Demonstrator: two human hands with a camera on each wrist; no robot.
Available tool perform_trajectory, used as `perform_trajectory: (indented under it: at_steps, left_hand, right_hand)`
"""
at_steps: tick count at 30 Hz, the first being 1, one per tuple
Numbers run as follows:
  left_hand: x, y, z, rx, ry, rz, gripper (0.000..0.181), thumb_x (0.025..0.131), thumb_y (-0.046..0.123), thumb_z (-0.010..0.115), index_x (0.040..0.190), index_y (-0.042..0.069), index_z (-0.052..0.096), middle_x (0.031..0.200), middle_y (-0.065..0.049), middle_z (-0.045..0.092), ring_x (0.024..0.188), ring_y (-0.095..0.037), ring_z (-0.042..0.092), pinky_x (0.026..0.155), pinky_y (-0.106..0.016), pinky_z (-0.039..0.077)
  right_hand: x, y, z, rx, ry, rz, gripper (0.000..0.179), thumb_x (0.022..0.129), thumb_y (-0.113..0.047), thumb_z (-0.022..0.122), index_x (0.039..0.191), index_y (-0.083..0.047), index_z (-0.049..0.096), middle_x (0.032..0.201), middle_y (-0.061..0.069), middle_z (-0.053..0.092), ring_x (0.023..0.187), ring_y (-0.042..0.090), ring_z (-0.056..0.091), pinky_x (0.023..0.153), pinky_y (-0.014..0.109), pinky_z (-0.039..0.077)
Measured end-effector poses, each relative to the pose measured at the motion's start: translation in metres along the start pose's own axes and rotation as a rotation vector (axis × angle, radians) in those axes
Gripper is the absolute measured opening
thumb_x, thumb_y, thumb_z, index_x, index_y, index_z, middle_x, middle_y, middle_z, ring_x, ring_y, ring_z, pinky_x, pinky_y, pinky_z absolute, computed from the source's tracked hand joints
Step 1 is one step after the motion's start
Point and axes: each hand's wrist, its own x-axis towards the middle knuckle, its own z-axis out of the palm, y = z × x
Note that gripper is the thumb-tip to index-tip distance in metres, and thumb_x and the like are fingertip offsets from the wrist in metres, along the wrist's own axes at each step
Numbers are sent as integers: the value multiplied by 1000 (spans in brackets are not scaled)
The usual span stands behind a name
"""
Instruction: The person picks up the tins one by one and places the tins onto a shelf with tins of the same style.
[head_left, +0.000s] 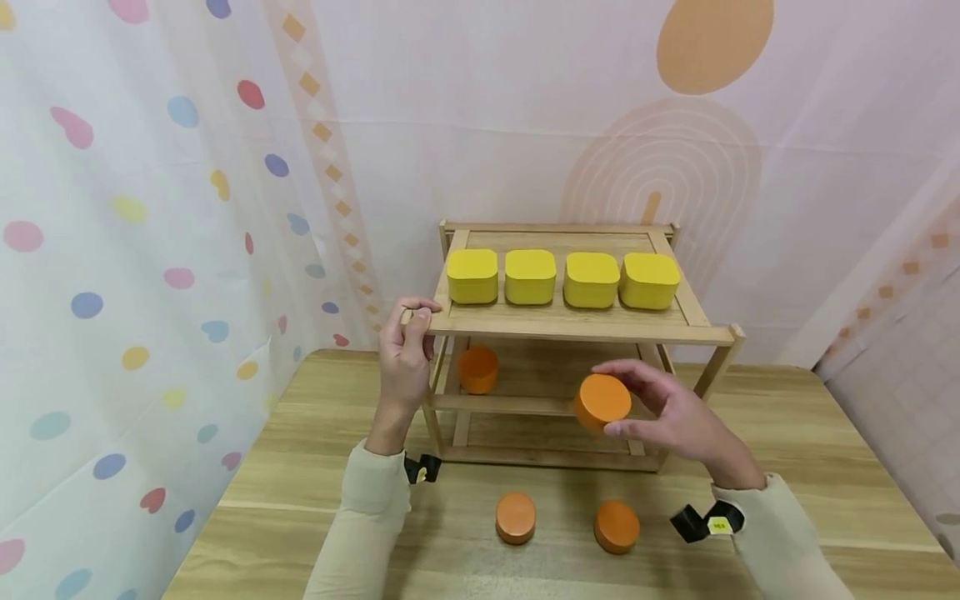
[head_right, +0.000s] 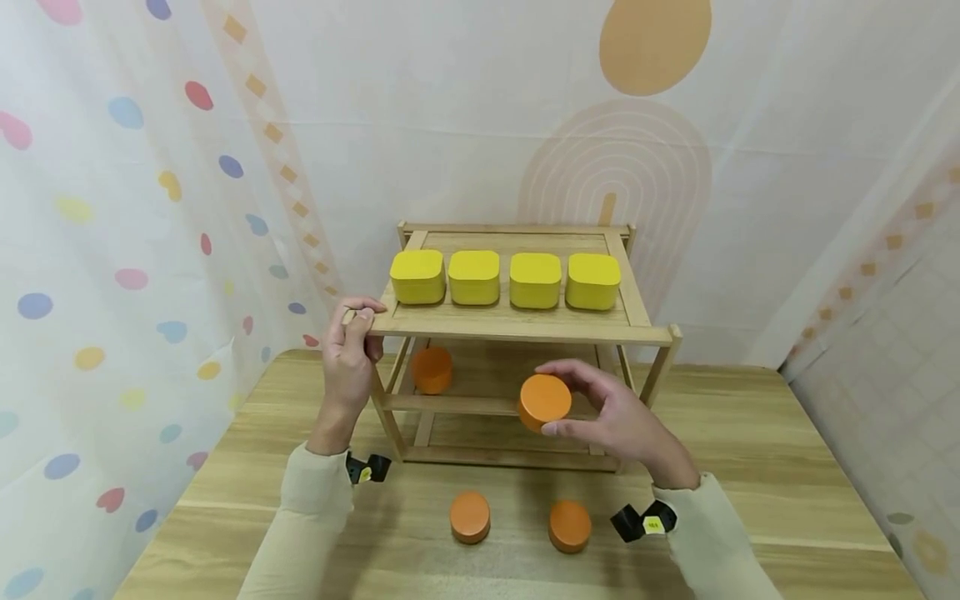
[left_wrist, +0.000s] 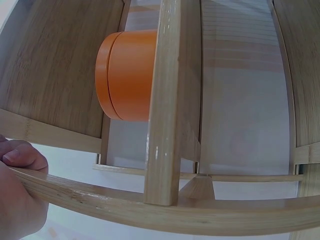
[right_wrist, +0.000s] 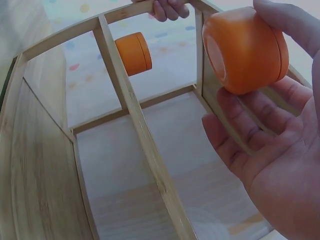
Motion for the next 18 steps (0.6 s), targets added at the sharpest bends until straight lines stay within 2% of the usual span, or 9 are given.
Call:
perform_trajectory:
  at_steps: [4,9,12,15,18]
  left_hand:
    - [0,-1,0,4,1,-1,27,102,14,43,100,-8,57,52,-7,39,46,-21,35,44,-25,32]
    - [-2,-1,0,9,1,-9,26,102,14,43,100,-8,57,51,-9,39,45,-19,36,44,-25,33]
    - [-2,-1,0,10,2,-12,27,102,16,43,100,-7,58,51,-8,39,45,-18,36,45,-24,33]
    - [-1,0,0,11,0,-14,27,102,17,43,100,-6,58,51,-6,39,45,-17,36,45,-23,33]
    - [-1,-1,0,9,-2,-11,28,102,17,43,100,-6,58,51,-3,40,45,-17,36,45,-23,33]
  right_hand:
    - [9,4,3,-17,9,-8,57,83,7,73,136,1,51,128,4,59,112,10,59,98,19,46]
    - [17,10,9,-17,2,-13,55,84,6,72,136,3,51,126,14,60,109,11,60,96,20,47]
    - [21,10,13,-23,7,49,55,86,0,73,137,0,53,126,14,61,107,12,60,94,22,48]
    - [25,8,17,-31,8,134,54,87,-8,75,138,-9,55,125,8,62,105,15,61,91,24,49]
    - [30,8,21,-20,-4,175,51,89,-13,74,136,-16,58,126,5,62,104,18,61,90,27,51]
